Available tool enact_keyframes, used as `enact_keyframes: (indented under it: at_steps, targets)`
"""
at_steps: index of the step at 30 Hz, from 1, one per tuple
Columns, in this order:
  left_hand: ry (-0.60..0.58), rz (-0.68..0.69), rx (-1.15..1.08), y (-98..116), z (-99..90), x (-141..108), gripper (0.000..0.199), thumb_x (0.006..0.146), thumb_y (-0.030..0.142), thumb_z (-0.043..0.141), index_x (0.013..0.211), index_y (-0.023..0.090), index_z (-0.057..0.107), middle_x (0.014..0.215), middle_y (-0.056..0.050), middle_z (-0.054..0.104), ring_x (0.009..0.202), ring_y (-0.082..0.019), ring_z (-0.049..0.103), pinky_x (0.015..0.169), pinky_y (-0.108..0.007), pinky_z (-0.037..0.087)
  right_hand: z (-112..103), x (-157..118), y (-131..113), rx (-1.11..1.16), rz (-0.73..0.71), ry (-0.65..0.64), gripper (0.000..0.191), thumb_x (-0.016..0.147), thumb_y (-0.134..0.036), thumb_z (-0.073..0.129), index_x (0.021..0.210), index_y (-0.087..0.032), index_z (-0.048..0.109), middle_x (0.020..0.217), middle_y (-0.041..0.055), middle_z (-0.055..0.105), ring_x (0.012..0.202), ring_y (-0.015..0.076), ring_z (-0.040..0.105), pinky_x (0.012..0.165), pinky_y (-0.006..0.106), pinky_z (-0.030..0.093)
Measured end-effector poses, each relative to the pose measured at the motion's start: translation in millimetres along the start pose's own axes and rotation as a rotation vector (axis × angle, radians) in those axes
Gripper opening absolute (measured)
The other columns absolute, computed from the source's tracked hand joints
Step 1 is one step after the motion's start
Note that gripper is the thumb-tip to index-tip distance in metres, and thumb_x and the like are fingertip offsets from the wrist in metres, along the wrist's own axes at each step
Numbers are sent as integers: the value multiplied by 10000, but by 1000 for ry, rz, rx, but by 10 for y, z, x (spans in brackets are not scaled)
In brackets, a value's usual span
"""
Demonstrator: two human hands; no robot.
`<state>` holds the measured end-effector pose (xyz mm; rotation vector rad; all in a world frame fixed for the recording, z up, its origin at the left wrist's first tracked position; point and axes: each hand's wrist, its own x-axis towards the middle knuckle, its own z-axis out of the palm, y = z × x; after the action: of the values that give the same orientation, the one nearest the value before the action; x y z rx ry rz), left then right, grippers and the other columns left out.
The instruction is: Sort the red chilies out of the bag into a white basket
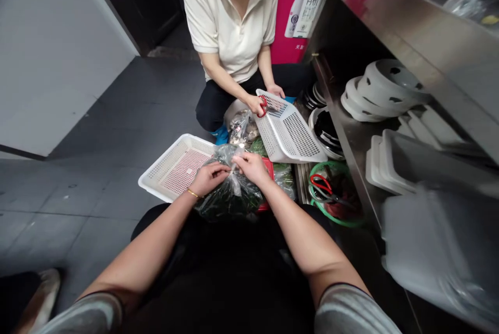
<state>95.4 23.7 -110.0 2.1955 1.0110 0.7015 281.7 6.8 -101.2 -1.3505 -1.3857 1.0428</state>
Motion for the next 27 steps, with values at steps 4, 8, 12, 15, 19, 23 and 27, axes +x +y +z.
enact_keyframes:
  at_steps: [4,8,12,15,19,23,27]
  targets:
    - [21,187,5,91,-36,-2,165,843,293,621,895,159,704,703,-11,555,637,-109,517,600,-229,426,-69,-131,-232,192,-15,49,430,812,-552,555,735,-146,677,505,-22,552,430,97,482,457,217,389]
    - [117,286,62,204,-39,32,210,910,237,510,831,155,686,705,-30,579,689,-123,544,647,-247,446,-227,-202,-370,243,-54,113,410,825,-539,571,758,-149,677,549,-5,586,456,103,524,463,221,422]
    - [209,304,124,178,-14,12,204,908,242,524,845,158,699,728,-42,598,713,-134,563,667,-260,466,-506,-79,-247,167,-8,199,353,756,-501,647,815,-154,650,618,8,618,505,135,561,469,247,449]
    - [237,287,117,110,1,-22,205,908,247,533,924,157,716,745,-49,603,714,-133,572,654,-257,472,-578,-72,-223,-48,-174,408,260,801,-400,633,935,-177,633,757,17,637,627,144,587,576,266,488]
    - [240,268,115,79,9,-32,219,911,252,533,983,166,720,732,-43,596,695,-130,569,630,-250,466,-364,-238,-323,-440,-498,158,139,910,-263,528,846,-193,630,809,39,629,742,150,595,703,265,480]
    - [268,298,162,91,5,-22,194,900,229,541,921,149,716,706,-40,590,669,-129,560,607,-245,453,-103,-316,-260,-729,-514,-13,168,948,-258,502,927,-187,652,859,63,645,778,169,615,684,255,468]
    - [262,329,229,96,6,-25,181,884,208,533,868,146,702,697,-43,578,655,-138,543,605,-258,444,-4,-286,-117,-837,-459,-40,197,953,-256,496,1004,-159,661,885,80,661,803,191,634,711,274,479]
